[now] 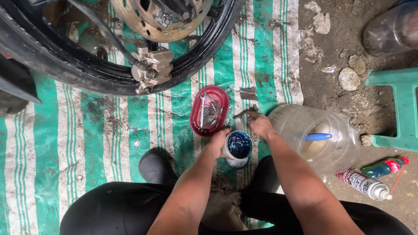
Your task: Applying grease to the internal parts of a motorcycle brake caliper and reassembling it.
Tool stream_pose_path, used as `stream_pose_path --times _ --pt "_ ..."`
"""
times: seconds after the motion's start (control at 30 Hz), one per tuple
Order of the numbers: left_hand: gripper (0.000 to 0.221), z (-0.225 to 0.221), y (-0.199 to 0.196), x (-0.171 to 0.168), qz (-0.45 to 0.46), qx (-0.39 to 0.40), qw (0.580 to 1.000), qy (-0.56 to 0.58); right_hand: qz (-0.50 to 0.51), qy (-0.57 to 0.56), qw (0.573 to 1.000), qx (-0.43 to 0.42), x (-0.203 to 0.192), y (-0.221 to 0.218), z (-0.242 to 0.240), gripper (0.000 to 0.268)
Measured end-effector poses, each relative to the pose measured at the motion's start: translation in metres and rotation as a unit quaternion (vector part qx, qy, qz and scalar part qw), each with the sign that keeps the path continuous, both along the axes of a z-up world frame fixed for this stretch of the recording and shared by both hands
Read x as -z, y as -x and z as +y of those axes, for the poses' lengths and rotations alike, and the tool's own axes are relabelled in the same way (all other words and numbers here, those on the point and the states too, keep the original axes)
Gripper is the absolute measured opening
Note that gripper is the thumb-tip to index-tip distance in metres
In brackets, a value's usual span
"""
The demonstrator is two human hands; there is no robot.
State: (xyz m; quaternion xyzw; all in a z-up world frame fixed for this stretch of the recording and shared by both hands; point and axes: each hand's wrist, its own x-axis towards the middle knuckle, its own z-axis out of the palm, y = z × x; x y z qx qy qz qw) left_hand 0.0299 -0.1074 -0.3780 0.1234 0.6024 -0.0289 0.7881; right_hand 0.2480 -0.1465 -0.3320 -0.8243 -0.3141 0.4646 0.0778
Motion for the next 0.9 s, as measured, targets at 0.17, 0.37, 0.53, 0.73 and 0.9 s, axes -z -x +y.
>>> stream_pose_path --times 0.17,0.37,0.53,0.73,0.9 --pt "0.066 0.001 -0.027 -0.097 0.080 0.066 0.989 -0.103 -0.050 0.020 0.998 0.021 0.017 -0.007 0.004 0.041" --pt "0.063 -0.020 -0.065 0.052 0.132 0.356 0.854 -0.356 -0.098 0.045 0.992 -0.063 0.012 -0.022 0.000 0.047" --pt "0.055 -0.014 -0.090 0.044 0.232 0.281 0.834 -0.414 -0.117 0.010 0.985 -0.129 0.064 -0.050 -0.016 0.051" --pt "0.051 -0.001 -0.054 -0.012 0.199 0.332 0.826 -0.409 -0.165 0.031 0.978 -0.127 -0.096 0.013 0.001 0.047" --pt "0.102 -0.009 -0.013 -0.091 0.050 0.370 0.793 -0.482 -0.069 0.134 0.887 -0.437 -0.093 0.030 -0.023 0.066"
